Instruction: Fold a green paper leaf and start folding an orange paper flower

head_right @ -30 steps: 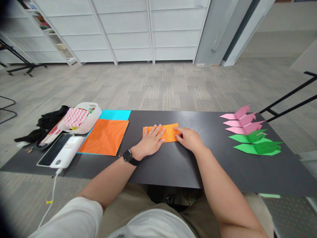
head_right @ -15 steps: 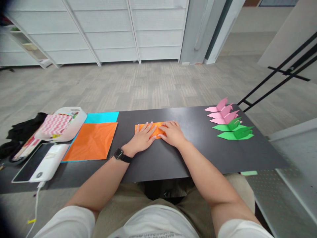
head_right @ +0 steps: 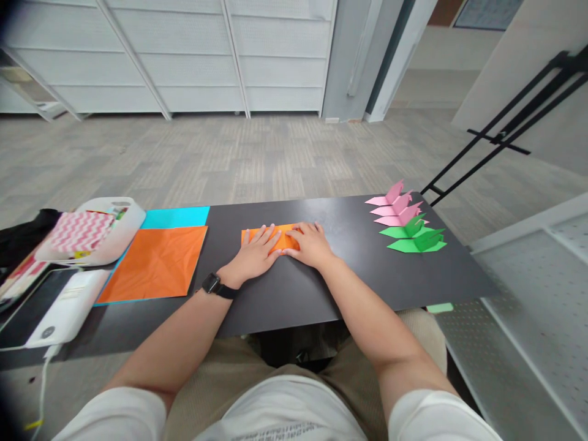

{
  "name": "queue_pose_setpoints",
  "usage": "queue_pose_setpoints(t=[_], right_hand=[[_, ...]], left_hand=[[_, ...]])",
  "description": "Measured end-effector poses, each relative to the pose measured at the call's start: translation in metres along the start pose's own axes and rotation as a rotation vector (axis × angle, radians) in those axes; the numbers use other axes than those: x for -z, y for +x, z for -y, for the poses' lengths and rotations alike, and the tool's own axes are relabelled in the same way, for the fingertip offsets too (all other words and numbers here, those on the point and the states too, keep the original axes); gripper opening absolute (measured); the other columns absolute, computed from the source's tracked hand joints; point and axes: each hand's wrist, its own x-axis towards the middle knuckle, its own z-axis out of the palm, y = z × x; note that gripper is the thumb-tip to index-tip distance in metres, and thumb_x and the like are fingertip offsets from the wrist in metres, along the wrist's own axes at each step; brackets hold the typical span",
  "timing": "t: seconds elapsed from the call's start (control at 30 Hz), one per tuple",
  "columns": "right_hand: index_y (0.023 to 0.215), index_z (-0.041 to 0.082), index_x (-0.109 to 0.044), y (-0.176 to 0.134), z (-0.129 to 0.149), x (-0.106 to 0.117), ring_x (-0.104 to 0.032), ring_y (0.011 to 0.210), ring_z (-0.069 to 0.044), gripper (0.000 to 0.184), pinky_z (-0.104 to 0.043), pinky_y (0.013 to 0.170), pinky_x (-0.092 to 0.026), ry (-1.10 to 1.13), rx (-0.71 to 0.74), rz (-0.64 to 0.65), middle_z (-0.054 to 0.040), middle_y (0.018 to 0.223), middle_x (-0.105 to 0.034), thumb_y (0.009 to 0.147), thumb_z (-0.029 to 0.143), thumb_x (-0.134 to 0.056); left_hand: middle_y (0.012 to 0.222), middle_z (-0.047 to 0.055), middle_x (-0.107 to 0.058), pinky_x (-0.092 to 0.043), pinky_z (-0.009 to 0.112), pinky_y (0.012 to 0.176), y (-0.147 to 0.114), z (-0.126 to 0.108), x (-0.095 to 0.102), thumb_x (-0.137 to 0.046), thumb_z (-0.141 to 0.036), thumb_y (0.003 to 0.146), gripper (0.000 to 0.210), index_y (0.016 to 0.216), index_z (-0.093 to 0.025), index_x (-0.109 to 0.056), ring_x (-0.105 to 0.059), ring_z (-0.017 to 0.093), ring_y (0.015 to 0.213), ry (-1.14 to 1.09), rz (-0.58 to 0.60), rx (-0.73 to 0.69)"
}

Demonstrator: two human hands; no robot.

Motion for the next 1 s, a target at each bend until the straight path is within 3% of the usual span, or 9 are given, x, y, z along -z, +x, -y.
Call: queue_pose_setpoints(t=[0.33,0.47,0.57,0.67,0.8,0.9,1.0], right_hand=[[0.143,0.038,-0.070,-0.007,-0.038,0.012,-0.052,0.145,-0.038,0.054,-0.080,0.125,-0.022,0.090,-0.022,0.105,-0.0094,0.154,-0.061,0.092,0.049,-0.082],[0.149,0.040,-0.065,-0.012,-0.057,0.015,-0.042,0.155,-0.041,0.063,-0.084,0.124,-0.020,0.083,-0.061,0.129,-0.0102,0.163,-0.054,0.090,0.046,-0.084],[0.155,0.039,-0.060,-0.016,-0.072,0.019,-0.033,0.161,-0.045,0.072,-0.083,0.124,-0.021,0.085,-0.111,0.135,-0.0127,0.170,-0.046,0.087,0.044,-0.085],[0.150,0.036,-0.065,-0.016,-0.080,0.026,-0.038,0.159,-0.043,0.063,-0.079,0.126,-0.023,0.140,-0.108,0.067,-0.0130,0.167,-0.050,0.089,0.040,-0.082],[0.135,0.033,-0.076,-0.007,-0.066,0.027,-0.054,0.145,-0.034,0.036,-0.067,0.128,-0.030,0.179,-0.064,-0.193,-0.0106,0.151,-0.065,0.100,0.038,-0.069],[0.130,0.033,-0.079,0.001,-0.045,0.018,-0.060,0.135,-0.032,0.032,-0.057,0.122,-0.041,0.165,0.049,-0.111,-0.0092,0.138,-0.072,0.100,0.039,-0.070],[0.132,0.034,-0.078,0.005,-0.028,0.007,-0.059,0.136,-0.032,0.037,-0.061,0.126,-0.033,0.134,0.092,-0.018,-0.0080,0.142,-0.071,0.095,0.043,-0.078]], left_hand=[[0.182,0.009,-0.022,-0.010,0.074,0.133,0.001,0.001,0.000,-0.034,-0.050,0.112,0.063,0.172,-0.029,-0.033,-0.020,0.037,0.169,-0.007,0.008,0.000],[0.183,0.009,-0.020,-0.010,0.074,0.134,0.002,0.000,0.002,-0.033,-0.050,0.113,0.064,0.173,-0.028,-0.033,-0.020,0.036,0.170,-0.001,0.030,0.007],[0.183,0.008,-0.019,-0.010,0.073,0.134,0.003,0.000,0.002,-0.033,-0.049,0.113,0.064,0.173,-0.028,-0.033,-0.019,0.035,0.170,0.005,0.045,0.010],[0.183,0.008,-0.020,-0.010,0.072,0.134,0.003,0.000,0.002,-0.034,-0.050,0.112,0.063,0.172,-0.029,-0.033,-0.019,0.036,0.170,-0.002,0.038,0.012],[0.182,0.009,-0.022,-0.011,0.073,0.134,0.002,-0.001,0.003,-0.035,-0.049,0.112,0.063,0.171,-0.027,-0.036,-0.020,0.036,0.169,-0.010,0.023,0.012],[0.182,0.009,-0.023,-0.013,0.072,0.134,0.002,-0.001,0.004,-0.036,-0.049,0.112,0.063,0.171,-0.027,-0.038,-0.021,0.036,0.169,-0.016,0.017,0.014],[0.182,0.009,-0.025,-0.012,0.072,0.134,0.001,-0.002,0.004,-0.037,-0.048,0.112,0.062,0.170,-0.028,-0.039,-0.022,0.035,0.169,-0.017,0.005,0.008]])
